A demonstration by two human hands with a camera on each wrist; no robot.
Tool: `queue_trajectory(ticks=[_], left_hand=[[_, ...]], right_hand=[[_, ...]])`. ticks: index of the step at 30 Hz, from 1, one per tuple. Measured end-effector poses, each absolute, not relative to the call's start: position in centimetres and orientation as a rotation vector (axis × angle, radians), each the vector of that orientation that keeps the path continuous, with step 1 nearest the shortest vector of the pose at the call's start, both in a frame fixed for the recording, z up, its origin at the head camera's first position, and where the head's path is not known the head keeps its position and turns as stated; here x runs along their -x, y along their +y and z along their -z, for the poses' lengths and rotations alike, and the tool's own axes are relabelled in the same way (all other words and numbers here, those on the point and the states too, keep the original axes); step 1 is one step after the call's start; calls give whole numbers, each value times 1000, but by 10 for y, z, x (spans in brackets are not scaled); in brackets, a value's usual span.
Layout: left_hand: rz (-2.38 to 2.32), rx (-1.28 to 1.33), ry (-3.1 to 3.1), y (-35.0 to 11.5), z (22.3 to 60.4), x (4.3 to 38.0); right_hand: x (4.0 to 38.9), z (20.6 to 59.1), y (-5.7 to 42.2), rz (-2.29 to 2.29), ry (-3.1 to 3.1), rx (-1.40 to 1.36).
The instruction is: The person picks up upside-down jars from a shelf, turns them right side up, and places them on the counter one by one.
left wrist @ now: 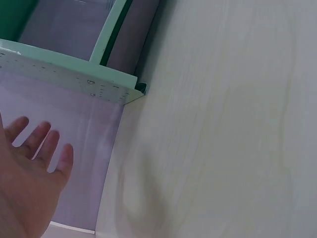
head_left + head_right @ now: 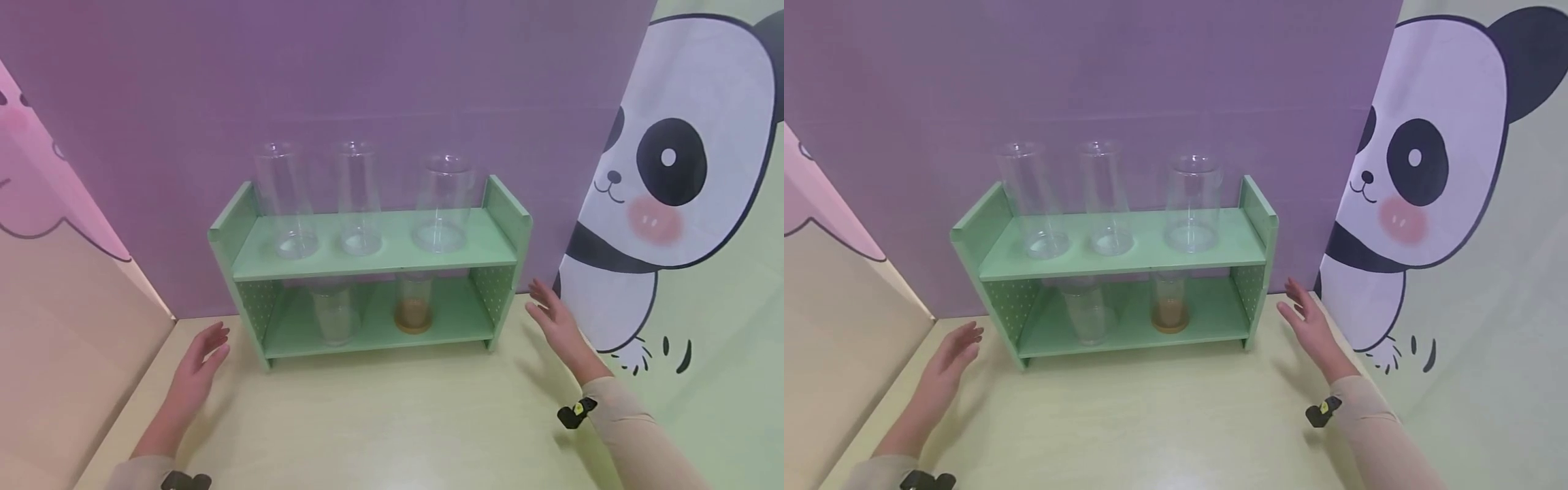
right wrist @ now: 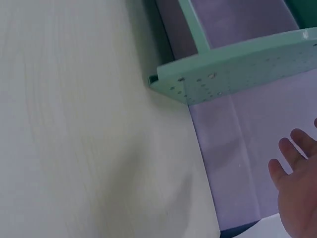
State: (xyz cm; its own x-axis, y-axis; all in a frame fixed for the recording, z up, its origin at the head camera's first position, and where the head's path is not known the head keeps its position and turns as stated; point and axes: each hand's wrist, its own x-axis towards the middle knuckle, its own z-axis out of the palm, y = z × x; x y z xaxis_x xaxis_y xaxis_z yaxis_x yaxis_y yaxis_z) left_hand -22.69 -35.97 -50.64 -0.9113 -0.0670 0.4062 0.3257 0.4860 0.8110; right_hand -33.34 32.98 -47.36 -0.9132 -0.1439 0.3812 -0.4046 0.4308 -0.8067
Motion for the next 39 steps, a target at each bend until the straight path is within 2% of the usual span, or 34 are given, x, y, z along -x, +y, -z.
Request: queue_trajectory(ticks=[24,39], left_hand=[[1464,255,-2279,-349,511,226],[1440,243,-2297,-340,513,226]], right_hand=[[322,435,262,-1509,-2113,-308],[327,437,245,-1447,-1925,-235]])
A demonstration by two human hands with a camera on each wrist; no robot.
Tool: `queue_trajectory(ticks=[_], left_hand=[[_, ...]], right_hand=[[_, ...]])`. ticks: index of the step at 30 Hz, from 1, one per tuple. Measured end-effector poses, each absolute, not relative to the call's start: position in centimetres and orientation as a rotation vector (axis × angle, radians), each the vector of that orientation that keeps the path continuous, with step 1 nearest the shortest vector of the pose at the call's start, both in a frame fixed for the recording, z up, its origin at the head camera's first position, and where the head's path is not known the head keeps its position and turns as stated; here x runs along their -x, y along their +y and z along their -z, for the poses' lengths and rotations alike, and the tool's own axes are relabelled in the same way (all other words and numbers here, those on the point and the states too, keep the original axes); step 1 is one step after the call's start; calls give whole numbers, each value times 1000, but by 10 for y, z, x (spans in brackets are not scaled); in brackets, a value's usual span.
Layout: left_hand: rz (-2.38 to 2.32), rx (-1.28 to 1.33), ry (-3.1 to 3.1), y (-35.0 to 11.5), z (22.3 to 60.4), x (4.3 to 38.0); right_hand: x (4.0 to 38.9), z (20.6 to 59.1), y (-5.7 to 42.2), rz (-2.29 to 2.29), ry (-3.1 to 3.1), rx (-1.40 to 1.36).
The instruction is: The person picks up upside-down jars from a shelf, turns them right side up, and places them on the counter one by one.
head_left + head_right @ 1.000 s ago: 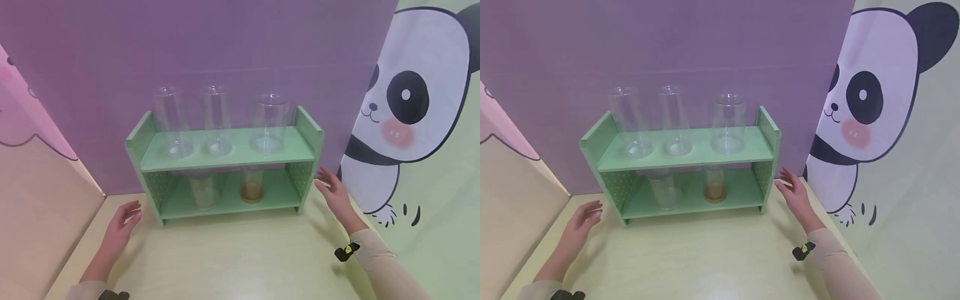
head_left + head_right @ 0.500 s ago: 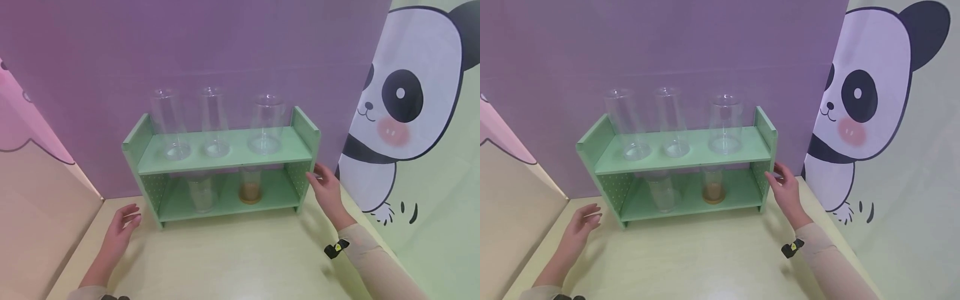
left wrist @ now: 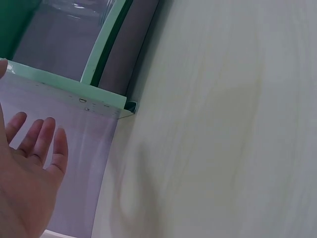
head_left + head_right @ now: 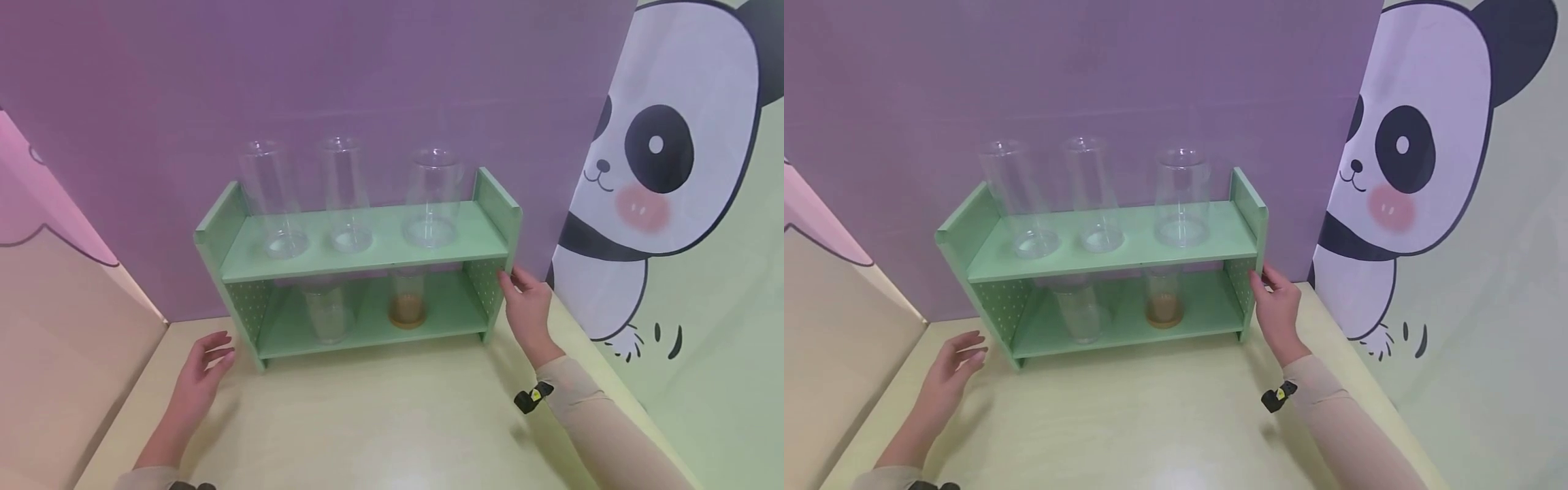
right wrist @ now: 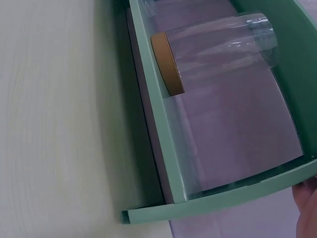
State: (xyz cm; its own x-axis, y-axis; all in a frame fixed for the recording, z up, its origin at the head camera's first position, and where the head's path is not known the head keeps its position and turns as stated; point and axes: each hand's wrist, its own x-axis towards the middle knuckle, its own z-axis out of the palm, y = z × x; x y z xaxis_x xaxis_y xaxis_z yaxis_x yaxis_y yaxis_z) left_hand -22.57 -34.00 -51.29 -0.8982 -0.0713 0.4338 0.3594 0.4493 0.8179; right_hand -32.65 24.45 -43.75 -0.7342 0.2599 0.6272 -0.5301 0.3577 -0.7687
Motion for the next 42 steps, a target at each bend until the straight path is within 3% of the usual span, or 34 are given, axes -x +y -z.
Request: queue_trajectory(ticks=[18,24,42], left_hand=[[1649,314,-2023,-301,509,223],[1629,383,-2072,-285,500,223],[1473,443,-2290,-256,505,229]], right_hand=[[321,436,243,-1423,-1820,-195],[305,420,231,-1424,-1813,-208],[321,440,235,-1454,-1878,-215]])
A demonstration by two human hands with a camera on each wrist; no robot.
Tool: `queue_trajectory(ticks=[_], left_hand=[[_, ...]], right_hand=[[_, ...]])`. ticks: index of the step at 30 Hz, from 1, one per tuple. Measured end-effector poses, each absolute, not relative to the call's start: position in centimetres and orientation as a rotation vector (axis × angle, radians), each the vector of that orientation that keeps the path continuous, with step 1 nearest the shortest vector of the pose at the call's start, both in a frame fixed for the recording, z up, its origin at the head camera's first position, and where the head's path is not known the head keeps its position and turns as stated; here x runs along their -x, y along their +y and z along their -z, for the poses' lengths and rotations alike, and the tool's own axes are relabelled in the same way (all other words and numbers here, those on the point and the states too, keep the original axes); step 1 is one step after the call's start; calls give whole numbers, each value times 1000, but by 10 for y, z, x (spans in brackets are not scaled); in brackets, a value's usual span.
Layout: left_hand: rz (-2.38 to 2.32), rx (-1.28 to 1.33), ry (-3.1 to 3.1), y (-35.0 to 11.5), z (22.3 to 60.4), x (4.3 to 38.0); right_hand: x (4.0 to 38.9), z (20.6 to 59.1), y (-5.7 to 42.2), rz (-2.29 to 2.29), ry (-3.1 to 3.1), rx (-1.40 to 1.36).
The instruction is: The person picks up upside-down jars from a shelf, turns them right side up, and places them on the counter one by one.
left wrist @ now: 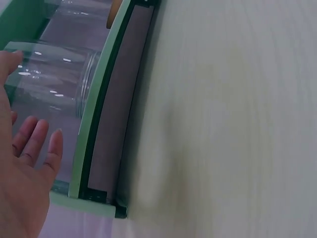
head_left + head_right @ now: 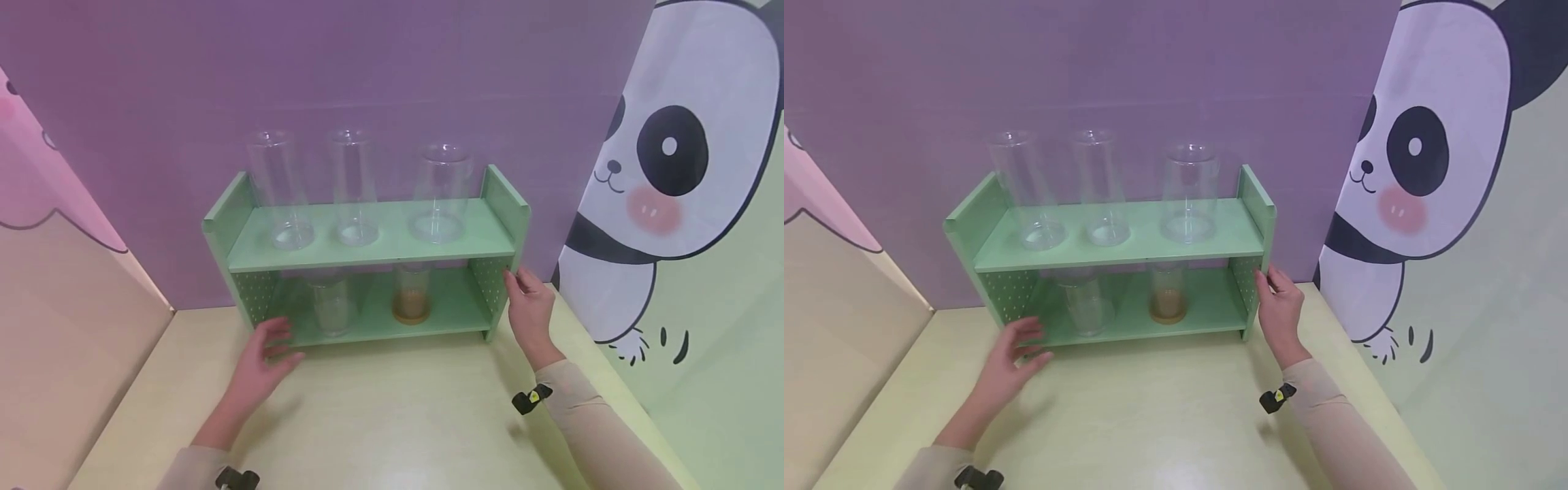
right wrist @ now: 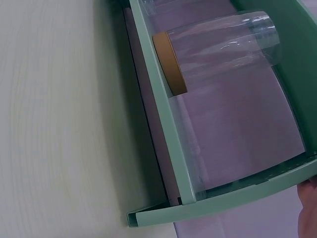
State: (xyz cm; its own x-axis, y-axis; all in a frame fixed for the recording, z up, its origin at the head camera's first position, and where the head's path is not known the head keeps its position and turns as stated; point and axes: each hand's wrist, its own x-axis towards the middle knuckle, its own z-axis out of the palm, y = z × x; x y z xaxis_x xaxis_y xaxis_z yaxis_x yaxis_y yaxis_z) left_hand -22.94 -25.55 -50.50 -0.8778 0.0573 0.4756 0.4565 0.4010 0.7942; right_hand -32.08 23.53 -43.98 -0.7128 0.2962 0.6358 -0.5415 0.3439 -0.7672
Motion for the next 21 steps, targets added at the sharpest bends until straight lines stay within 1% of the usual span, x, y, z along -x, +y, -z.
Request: queue_trajectory(ticks=[21], left_hand=[[1462,262,-2445,-232,501,260]], right_hand=[[324,444,238,-1476,-1893,-200]])
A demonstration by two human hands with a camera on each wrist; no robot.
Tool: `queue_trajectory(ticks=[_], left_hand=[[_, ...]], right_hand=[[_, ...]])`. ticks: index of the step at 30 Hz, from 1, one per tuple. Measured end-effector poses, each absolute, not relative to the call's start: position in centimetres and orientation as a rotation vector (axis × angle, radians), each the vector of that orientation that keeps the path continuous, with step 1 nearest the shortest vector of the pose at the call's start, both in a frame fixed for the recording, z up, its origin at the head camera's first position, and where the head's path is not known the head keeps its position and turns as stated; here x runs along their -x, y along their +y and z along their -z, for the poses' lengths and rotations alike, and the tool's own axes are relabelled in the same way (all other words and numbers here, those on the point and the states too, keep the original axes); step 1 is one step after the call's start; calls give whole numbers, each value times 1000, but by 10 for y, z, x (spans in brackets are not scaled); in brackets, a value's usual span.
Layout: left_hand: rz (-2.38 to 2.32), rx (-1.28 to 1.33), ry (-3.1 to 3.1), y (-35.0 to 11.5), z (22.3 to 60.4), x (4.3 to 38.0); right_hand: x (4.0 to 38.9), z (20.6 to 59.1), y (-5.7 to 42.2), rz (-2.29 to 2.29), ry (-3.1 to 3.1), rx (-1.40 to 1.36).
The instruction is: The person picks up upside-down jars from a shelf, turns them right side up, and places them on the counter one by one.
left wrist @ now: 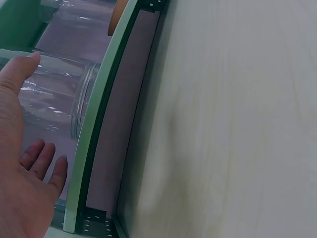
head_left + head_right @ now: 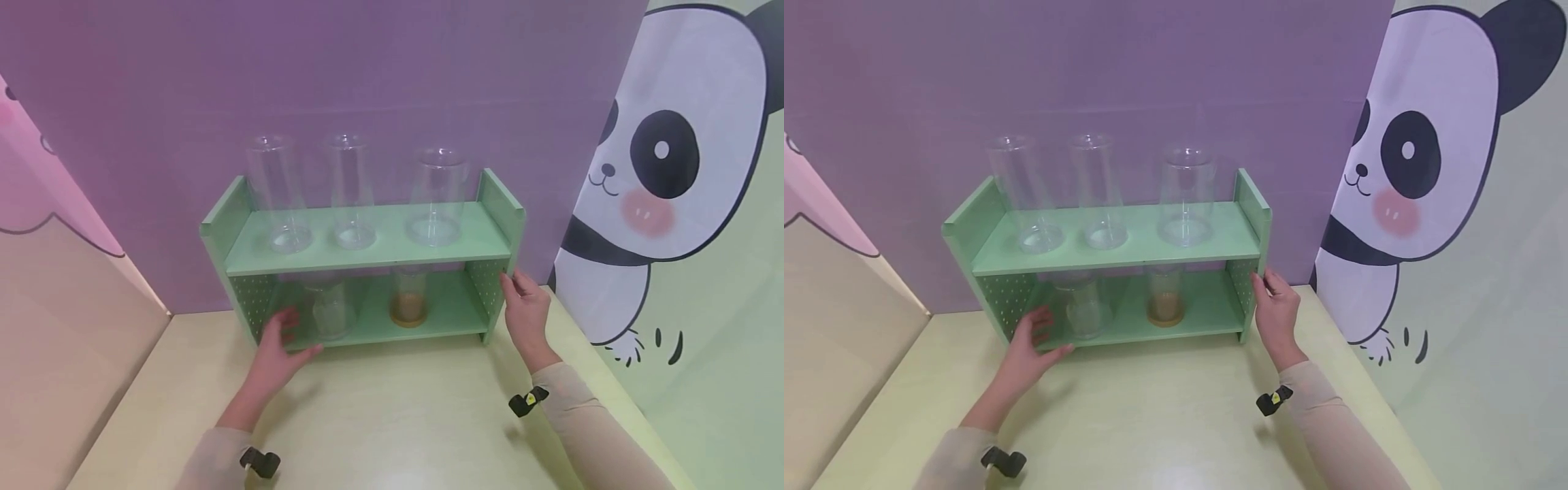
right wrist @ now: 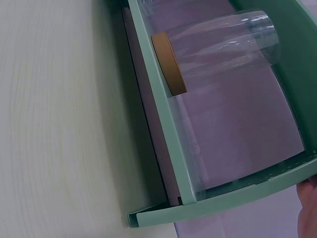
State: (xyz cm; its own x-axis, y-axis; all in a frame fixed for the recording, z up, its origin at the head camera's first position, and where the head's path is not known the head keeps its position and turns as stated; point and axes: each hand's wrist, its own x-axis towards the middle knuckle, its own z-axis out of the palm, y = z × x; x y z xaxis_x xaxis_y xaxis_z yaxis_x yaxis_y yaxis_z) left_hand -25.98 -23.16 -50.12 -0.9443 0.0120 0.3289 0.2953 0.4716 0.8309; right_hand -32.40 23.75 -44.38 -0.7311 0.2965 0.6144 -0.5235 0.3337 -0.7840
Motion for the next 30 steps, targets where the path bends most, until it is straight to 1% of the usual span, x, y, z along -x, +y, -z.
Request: queue_trajectory(ticks=[12,21,30], left_hand=[[1454,246,-2457,-226,503,276],[1448,211,-2485,-219,498,288],[1500,172,-2502,-214,499,298]], right_hand=[[325,448,237,-1468,-1870,-205],[325,446,232,-1448,-1862,-205],[325,447,238,-1474,-1857,-240]])
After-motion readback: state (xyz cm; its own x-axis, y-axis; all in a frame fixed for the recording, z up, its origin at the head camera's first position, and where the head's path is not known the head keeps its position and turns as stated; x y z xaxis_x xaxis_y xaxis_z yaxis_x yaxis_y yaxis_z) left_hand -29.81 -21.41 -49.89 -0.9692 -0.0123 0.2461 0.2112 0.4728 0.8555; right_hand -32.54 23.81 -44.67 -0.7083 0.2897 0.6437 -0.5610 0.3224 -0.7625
